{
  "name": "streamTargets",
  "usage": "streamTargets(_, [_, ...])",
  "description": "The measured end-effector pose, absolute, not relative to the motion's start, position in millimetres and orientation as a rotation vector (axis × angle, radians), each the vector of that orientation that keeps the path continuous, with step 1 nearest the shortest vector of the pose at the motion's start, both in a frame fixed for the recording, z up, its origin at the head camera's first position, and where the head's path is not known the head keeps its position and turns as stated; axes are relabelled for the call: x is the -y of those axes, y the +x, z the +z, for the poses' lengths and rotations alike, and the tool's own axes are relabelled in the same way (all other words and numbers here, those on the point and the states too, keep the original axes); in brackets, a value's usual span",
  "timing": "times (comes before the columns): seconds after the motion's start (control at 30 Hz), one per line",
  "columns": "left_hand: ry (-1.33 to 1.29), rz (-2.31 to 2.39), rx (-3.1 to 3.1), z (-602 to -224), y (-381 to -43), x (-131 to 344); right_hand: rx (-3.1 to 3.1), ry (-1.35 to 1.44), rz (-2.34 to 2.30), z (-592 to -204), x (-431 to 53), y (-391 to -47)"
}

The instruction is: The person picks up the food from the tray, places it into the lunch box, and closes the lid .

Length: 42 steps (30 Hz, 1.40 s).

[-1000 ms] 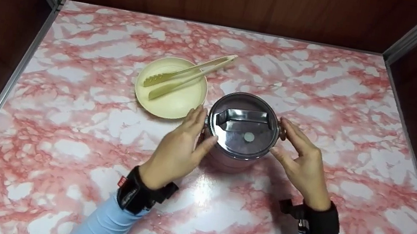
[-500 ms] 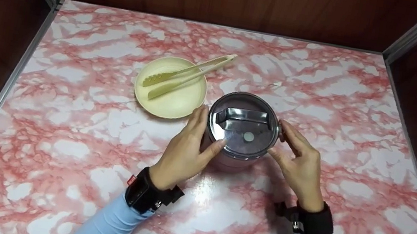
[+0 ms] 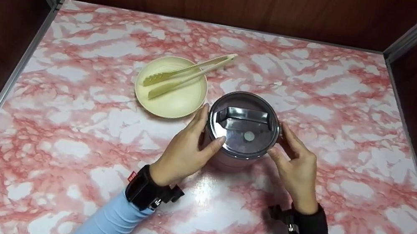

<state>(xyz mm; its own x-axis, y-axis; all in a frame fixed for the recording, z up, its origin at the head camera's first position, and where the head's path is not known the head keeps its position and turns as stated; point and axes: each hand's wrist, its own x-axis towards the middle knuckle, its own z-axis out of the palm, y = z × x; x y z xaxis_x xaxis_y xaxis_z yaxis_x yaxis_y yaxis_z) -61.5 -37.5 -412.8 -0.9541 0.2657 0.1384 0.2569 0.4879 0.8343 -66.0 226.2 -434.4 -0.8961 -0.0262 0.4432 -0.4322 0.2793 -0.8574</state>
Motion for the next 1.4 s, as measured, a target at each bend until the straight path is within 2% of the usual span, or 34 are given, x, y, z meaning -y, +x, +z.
streamTargets(0.4, [0.369,1.768,-2.564,-412.5,-67.2,38.2,2.242,0.302,1.776,-420.8,-220.5,-62.2])
streamTargets(0.57, [0.317,1.924,-2.483,-412.4,-76.7,33.7,2.205,0.330,1.950,-411.8,-212.9,-74.1])
streamTargets(0.93, [0.386,2.408,-2.126,-446.1,-88.0,9.4,1.985,0.221,2.146,-437.6,-188.4,-80.2])
streamTargets(1.4, [0.385,2.453,-2.091,-452.1,-89.1,5.6,1.914,0.224,2.158,-441.8,-179.7,-77.2])
